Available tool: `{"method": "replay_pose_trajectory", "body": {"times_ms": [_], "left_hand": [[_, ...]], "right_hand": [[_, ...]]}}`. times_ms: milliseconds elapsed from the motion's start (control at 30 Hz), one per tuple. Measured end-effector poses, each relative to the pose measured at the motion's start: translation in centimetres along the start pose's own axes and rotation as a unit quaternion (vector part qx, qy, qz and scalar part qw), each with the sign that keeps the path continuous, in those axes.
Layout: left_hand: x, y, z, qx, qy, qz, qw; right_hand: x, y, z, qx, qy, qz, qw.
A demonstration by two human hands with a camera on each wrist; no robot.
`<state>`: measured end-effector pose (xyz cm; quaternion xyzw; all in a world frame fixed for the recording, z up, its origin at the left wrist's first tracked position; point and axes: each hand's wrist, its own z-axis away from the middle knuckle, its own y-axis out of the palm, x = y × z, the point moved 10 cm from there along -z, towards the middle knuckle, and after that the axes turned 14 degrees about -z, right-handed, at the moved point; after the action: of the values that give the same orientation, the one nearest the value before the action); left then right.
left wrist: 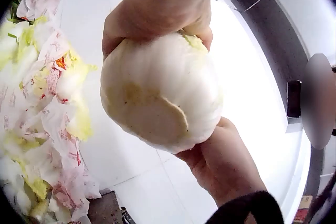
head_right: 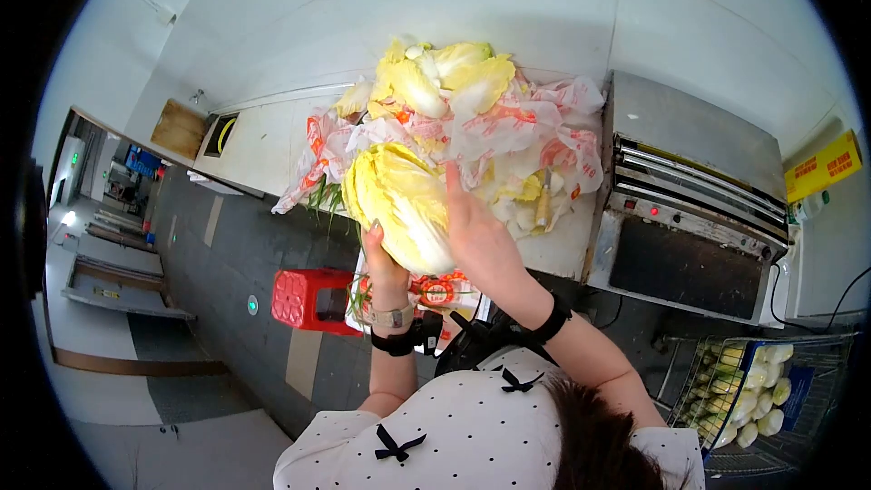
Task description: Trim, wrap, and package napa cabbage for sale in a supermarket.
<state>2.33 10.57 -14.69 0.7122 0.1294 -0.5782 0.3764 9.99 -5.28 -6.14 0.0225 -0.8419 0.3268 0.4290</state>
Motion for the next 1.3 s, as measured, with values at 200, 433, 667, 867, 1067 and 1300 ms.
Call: {"method": "replay_pose_trajectory", "body": {"times_ms": [200,433,667,867,1067,1300], "left_hand": [[-1.6,-0.8,-0.6,-0.052,0.028,0.107,0.992],[-4.2,-2.0,-0.5,-0.067,0.093,0.134,0.984],[-6.3,-6.6,-1.1,-0.108,0.085,0.140,0.981],[-5.7,-5.5,-0.7,-0.107,-0.012,0.124,0.986],[-3.7,-3.7,-0.6,-0.019,-0.062,0.189,0.980],[-4.6,-2.0,0.4,-0.007,-0.038,0.093,0.995]], "right_hand": [[-4.1,-2.1,0.4,-0.110,0.197,-0.246,0.943],[-7.4,-0.1,3.7,-0.306,0.218,-0.500,0.780],[-15.3,1.7,0.6,0.029,0.265,-0.326,0.907],[-15.8,10.9,-3.8,0.371,0.124,-0.054,0.919],[-4.3,-0.4,-13.8,-0.032,0.089,-0.416,0.904],[2.7,5.7,-2.7,0.217,0.089,-0.414,0.880]]}}
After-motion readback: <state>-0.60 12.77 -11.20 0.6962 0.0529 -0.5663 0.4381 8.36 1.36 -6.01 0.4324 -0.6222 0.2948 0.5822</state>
